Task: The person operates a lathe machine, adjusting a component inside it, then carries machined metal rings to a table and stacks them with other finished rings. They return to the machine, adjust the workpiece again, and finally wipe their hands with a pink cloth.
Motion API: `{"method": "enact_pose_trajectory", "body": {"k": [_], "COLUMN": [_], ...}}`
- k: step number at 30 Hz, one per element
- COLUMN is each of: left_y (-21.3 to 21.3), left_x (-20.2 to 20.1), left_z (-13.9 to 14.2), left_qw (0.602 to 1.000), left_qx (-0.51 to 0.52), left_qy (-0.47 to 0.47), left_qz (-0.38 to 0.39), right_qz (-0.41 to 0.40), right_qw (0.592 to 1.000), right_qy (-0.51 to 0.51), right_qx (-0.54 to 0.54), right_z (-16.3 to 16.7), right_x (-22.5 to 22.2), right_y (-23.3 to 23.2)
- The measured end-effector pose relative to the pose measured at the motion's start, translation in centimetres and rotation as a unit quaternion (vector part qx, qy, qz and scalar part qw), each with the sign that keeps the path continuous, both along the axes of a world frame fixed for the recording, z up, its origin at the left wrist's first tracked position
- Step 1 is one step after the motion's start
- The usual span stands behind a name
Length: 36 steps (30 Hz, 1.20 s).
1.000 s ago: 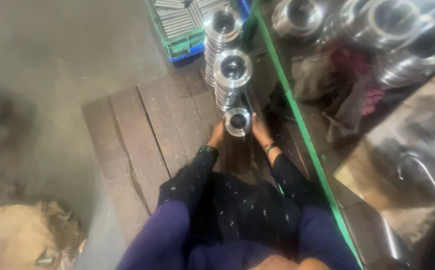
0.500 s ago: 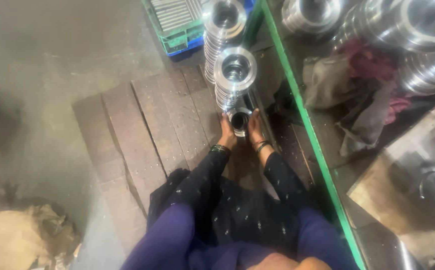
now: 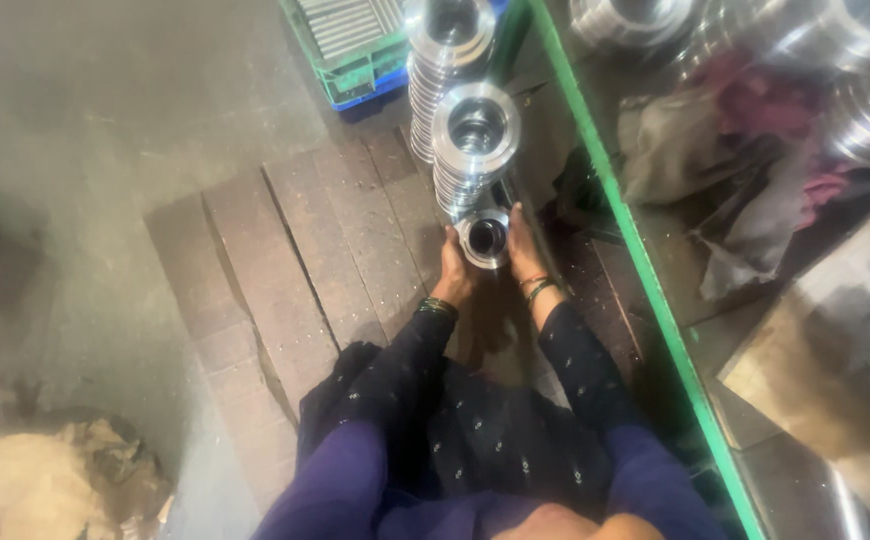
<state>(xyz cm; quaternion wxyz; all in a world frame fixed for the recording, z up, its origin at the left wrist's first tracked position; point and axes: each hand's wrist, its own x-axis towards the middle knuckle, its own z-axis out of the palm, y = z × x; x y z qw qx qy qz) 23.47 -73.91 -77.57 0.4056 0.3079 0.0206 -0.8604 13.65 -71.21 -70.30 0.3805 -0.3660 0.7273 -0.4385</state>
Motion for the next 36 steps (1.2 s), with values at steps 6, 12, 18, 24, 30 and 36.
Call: {"method": "enact_pose_trajectory", "body": {"k": [6, 12, 18, 24, 30, 36], "left_y": [0.4, 1.0, 0.8, 0.8, 0.8, 0.5], "left_x": [1.2, 1.4, -0.3, -0.3, 0.3, 2.4], "left_z": [0.9, 0.8, -0.4, -0.4, 0.2, 2.0], "left_qw": [0.996, 0.998, 0.999, 0.999, 0.999, 0.999], "left_qx": [-0.084, 0.062, 0.004, -0.002, -0.015, -0.008], "left_qy": [0.041, -0.015, 0.009, -0.001, 0.019, 0.017], "left_qz": [0.005, -0.027, 0.047, 0.046, 0.02, -0.051], "right_qz": [-0.045, -0.118, -0.112, -0.116, -0.144, -0.119], "right_qw": [0.987, 0.973, 0.988, 0.991, 0.981, 0.992], "right_qy": [-0.152, -0.2, -0.105, -0.049, -0.05, 0.011], "right_qx": [0.021, 0.01, 0.003, 0.05, 0.122, -0.05], "right_z": [-0.5, -1.0, 0.1, 1.8, 0.1, 0.9], "right_x": [-1.0, 0.3, 0.7, 1.2, 0.7, 1.7], "right_y": [-0.5, -0.5, -0.4, -0.4, -0.4, 1.5]}}
